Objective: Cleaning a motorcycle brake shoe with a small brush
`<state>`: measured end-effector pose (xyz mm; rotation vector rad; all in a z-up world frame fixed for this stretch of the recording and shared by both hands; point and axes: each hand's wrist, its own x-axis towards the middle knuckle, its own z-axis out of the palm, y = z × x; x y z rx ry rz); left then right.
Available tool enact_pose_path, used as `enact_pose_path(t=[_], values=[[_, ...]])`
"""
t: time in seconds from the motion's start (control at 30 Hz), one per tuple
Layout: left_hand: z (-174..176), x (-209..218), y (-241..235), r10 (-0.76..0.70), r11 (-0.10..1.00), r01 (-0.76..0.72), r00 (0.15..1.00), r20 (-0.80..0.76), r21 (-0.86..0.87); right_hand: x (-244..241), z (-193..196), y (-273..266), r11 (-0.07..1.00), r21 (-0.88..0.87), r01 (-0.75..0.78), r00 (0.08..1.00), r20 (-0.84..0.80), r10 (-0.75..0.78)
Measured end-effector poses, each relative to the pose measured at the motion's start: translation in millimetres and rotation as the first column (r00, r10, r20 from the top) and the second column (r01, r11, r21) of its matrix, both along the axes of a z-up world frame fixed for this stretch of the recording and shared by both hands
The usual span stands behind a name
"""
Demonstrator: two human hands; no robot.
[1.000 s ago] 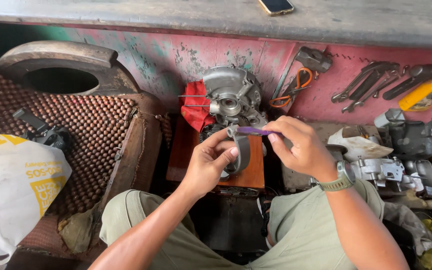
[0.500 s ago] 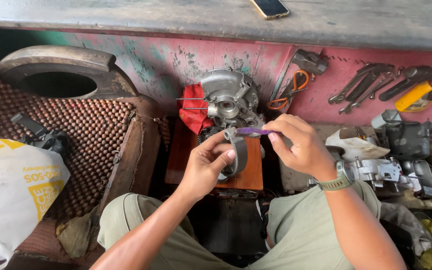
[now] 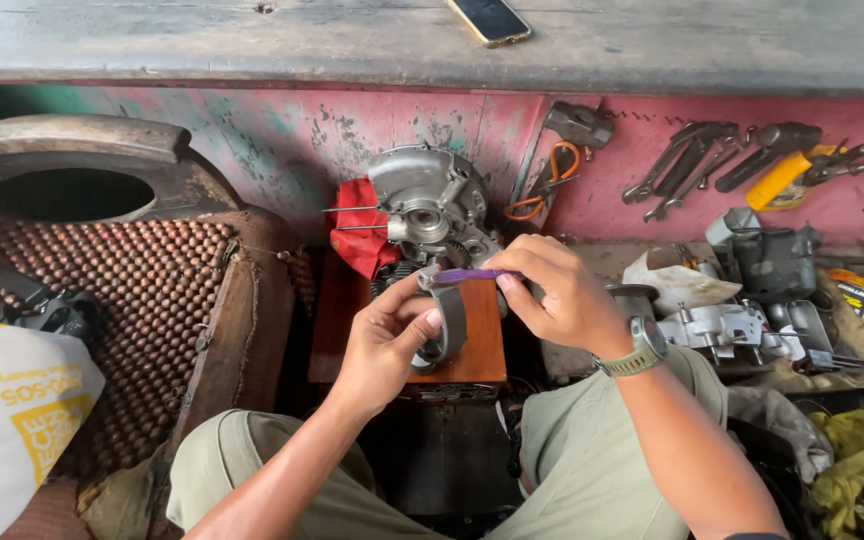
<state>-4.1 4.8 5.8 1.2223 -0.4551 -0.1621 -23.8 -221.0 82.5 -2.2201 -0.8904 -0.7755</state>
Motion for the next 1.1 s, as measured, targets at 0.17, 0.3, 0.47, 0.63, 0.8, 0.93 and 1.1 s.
enact_pose_path(t=[0.17,0.3,0.47,0.63,0.8,0.93,1.1], values=[[8,-2,4,0.009,1.0,-0.009,1.0,-0.009,0.004,1,7,7,1.0,0.013,-0.001,1.0,0.018,0.0],[7,-2,5,0.006,0.999,-0.005,1.0,-0.018,0.032,2,1,1,1.0,0.013,-0.01,1.0,0.022,0.009],[5,-2,2,0.015,0.999,-0.015,1.0,-0.004,0.037,-1,2,1,1.0,-0.007,0.002,1.0,0.027,-0.002],[2,-3,3,0.023,1.0,-0.022,1.0,-0.012,0.017,-3,3,-1,1.0,-0.019,0.004,1.0,0.028,-0.003],[12,-5,6,-0.021,0.998,0.024,0.999,-0.04,0.061,-9,11,-1,0.996,-0.087,-0.03,0.999,-0.027,0.028],[10,-5,4,-0.01,0.998,0.013,0.999,-0.042,0.062,-9,11,-1,0.997,-0.075,-0.018,0.999,-0.031,0.016],[9,-5,1,-0.005,1.0,0.008,0.989,-0.146,0.023,-14,15,7,0.993,-0.105,-0.061,0.998,-0.041,0.057]])
